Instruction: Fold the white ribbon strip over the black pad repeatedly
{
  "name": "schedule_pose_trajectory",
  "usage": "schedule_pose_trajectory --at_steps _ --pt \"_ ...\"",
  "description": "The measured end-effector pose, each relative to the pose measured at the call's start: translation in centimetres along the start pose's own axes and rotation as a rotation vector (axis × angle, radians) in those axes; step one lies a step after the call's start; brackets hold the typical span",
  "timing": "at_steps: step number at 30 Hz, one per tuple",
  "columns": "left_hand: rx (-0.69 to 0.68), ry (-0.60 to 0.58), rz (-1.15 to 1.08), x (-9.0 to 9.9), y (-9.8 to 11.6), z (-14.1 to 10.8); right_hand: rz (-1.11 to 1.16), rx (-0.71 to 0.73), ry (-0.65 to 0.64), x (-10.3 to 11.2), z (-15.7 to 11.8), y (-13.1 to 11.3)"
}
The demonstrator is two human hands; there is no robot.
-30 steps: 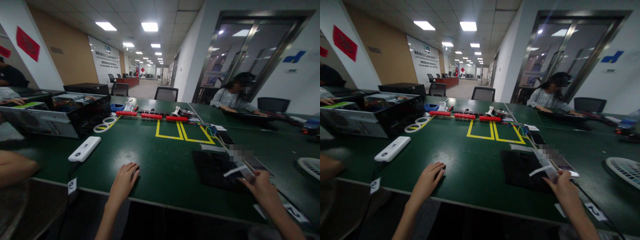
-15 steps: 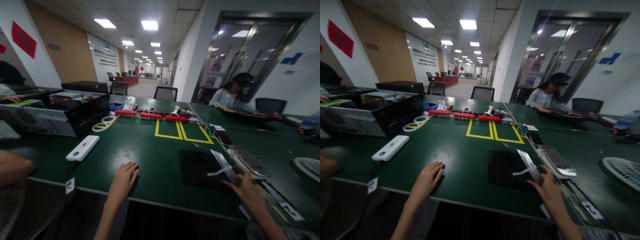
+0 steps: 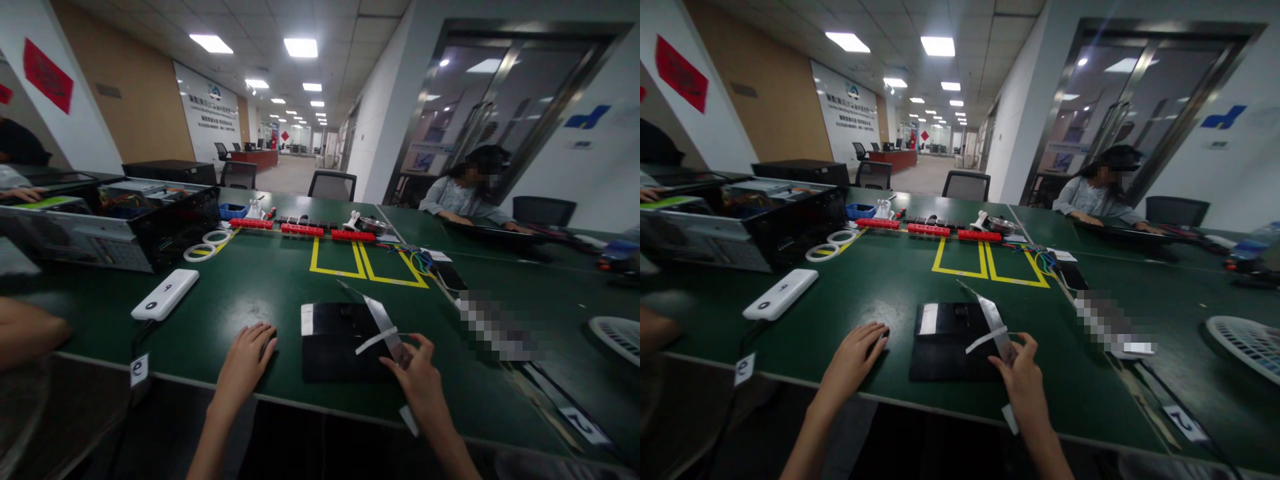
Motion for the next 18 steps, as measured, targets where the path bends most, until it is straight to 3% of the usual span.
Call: schedule_pose_trajectory --at_steps 5,9,14,18 --pt "-0.015 -0.060 0.033 0.3 0.3 0.1 0.026 0.036 0.052 -2.7 -0.8 -3.0" --pt "-0.167 -0.175 0.024 0.4 0.9 0.0 0.061 0.032 0.087 -3.6 -1.1 -4.0" --pt "-0.221 -0.217 0.053 0.2 1.1 -0.1 0.191 -0.137 0.100 -3.1 -0.4 -2.9" --pt "-0.184 -0.205 0.049 0.2 1.1 -0.1 0.540 -0.259 0.101 -1.9 0.1 -1.4"
Point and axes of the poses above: each hand's wrist, its own z-axis towards the middle knuckle, its own x-axis out of the back of the hand, y = z × x, the point moved 3 cm from there along z, towards the middle knuckle, and after that the axes turned 2 degrees about x, right-handed, at the moved point
